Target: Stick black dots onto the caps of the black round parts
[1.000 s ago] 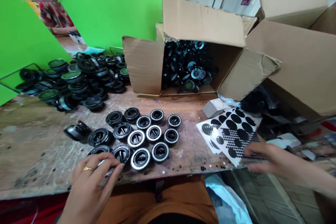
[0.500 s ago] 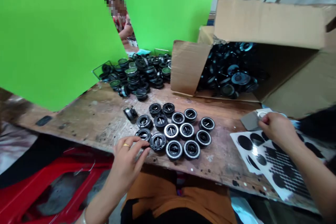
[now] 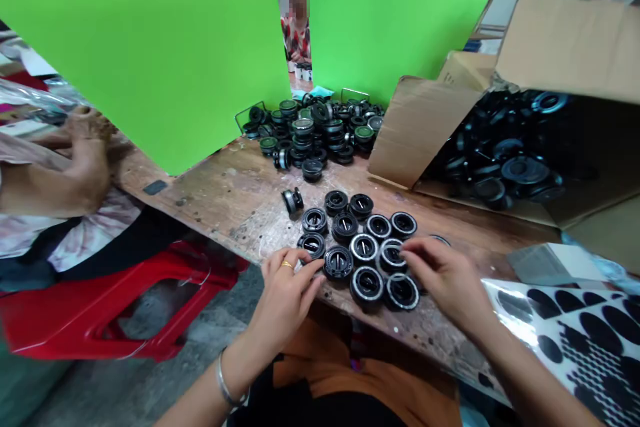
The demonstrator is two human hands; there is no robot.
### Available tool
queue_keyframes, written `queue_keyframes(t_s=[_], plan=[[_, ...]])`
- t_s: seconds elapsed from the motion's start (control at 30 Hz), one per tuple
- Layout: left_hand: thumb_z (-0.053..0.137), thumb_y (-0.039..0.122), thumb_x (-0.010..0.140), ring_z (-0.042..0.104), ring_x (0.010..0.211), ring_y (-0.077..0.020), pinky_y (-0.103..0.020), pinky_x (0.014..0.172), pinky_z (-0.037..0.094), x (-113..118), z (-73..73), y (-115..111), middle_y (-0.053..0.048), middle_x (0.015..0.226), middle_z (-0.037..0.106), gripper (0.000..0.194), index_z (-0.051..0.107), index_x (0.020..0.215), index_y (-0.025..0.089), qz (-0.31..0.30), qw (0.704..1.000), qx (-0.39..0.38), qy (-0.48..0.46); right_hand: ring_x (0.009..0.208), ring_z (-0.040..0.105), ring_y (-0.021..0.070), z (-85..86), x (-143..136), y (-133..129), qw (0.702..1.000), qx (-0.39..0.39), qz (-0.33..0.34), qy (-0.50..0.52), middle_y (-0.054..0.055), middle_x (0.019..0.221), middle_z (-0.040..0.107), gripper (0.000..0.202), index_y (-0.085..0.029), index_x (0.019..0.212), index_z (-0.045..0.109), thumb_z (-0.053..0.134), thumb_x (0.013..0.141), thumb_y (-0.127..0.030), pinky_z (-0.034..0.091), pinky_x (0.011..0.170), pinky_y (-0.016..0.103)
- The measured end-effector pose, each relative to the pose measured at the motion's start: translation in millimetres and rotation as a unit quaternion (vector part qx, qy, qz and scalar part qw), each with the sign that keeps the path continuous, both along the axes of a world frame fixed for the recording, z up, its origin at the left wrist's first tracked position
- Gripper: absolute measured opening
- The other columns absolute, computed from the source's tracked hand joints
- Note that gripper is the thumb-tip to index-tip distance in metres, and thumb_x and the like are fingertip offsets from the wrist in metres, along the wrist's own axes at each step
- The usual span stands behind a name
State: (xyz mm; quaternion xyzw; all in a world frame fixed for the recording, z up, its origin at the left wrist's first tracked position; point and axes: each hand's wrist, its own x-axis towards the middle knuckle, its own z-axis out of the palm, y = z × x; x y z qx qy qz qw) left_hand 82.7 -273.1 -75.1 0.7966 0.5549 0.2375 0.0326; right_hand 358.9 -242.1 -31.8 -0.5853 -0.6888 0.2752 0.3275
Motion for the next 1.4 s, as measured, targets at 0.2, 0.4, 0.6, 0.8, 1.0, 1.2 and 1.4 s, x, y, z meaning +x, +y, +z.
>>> queue_keyframes(t_s=[0.2,0.4,0.6,0.8,1.0,1.2,1.4], plan=[[0.056,0.024,0.092,0.046,0.107,-0.0270,-0.044,0.087,0.036,0,-2.7,-5,-0.009,0.110,0.060,0.026,0.066,0.116,0.024,0.006,1.000,0.001,-0.018,0.066,0.061,0.0174,-24.7,-73,16,0.997,-0.012,0.058,0.056,0.002,0.073,0.067,0.014,-0.020,0.084,0.064,0.053,0.089,-0.029,0.044,0.059,0.027],[0.058,0.026,0.091,0.046,0.107,-0.0272,-0.043,0.087,0.036,-3,-4.7,-5,-0.010,0.112,0.058,0.030,0.064,0.121,0.025,0.001,1.000,-0.001,-0.021,0.075,0.061,0.0194,-36.6,-87,22,0.996,0.053,0.077,-0.009,0.005,0.081,0.067,0.016,-0.018,0.084,0.067,0.052,0.089,-0.019,0.046,0.070,0.031],[0.060,0.026,0.090,0.044,0.107,-0.0284,-0.044,0.086,0.036,0,-2.4,-6,-0.010,0.114,0.057,0.029,0.067,0.118,0.029,-0.008,1.000,-0.016,-0.005,0.095,0.052,0.0267,-42.0,-79,16,0.974,0.126,0.116,-0.150,0.013,0.098,0.061,0.025,-0.018,0.091,0.073,0.048,0.092,-0.016,0.048,0.081,0.040],[0.061,0.026,0.090,0.045,0.108,-0.0283,-0.044,0.086,0.036,0,-2.6,-7,-0.011,0.114,0.058,0.034,0.062,0.124,0.026,-0.009,1.000,-0.017,-0.002,0.103,0.049,0.0292,-43.7,-69,12,0.970,0.129,0.132,-0.155,0.014,0.108,0.059,0.023,-0.018,0.106,0.070,0.056,0.089,-0.021,0.047,0.088,0.047],[0.061,0.025,0.090,0.045,0.108,-0.0286,-0.044,0.087,0.036,3,-6.5,-9,-0.010,0.114,0.057,0.038,0.058,0.128,0.024,0.000,0.999,-0.036,0.002,0.119,0.043,0.0359,-45.0,-71,13,0.957,0.129,0.164,-0.200,0.016,0.127,0.054,0.050,-0.019,0.122,0.063,0.075,0.077,-0.036,0.042,0.095,0.054],[0.059,0.025,0.091,0.046,0.107,-0.0278,-0.044,0.086,0.037,4,-7.3,-11,-0.010,0.114,0.057,0.041,0.056,0.132,0.027,-0.004,1.000,-0.026,0.001,0.125,0.039,0.0396,-40.3,-74,5,0.948,0.145,0.153,-0.237,0.018,0.131,0.053,0.038,-0.020,0.116,0.066,0.072,0.080,-0.032,0.040,0.095,0.058],[0.064,0.020,0.087,0.046,0.108,-0.0288,-0.045,0.088,0.038,7,-1.8,-13,-0.011,0.115,0.058,0.041,0.060,0.127,0.028,0.003,0.998,-0.032,0.049,0.126,0.040,0.0379,-40.6,-74,-3,0.946,0.154,0.152,-0.241,0.017,0.125,0.058,0.026,-0.018,0.109,0.069,0.058,0.086,-0.018,0.040,0.095,0.057]])
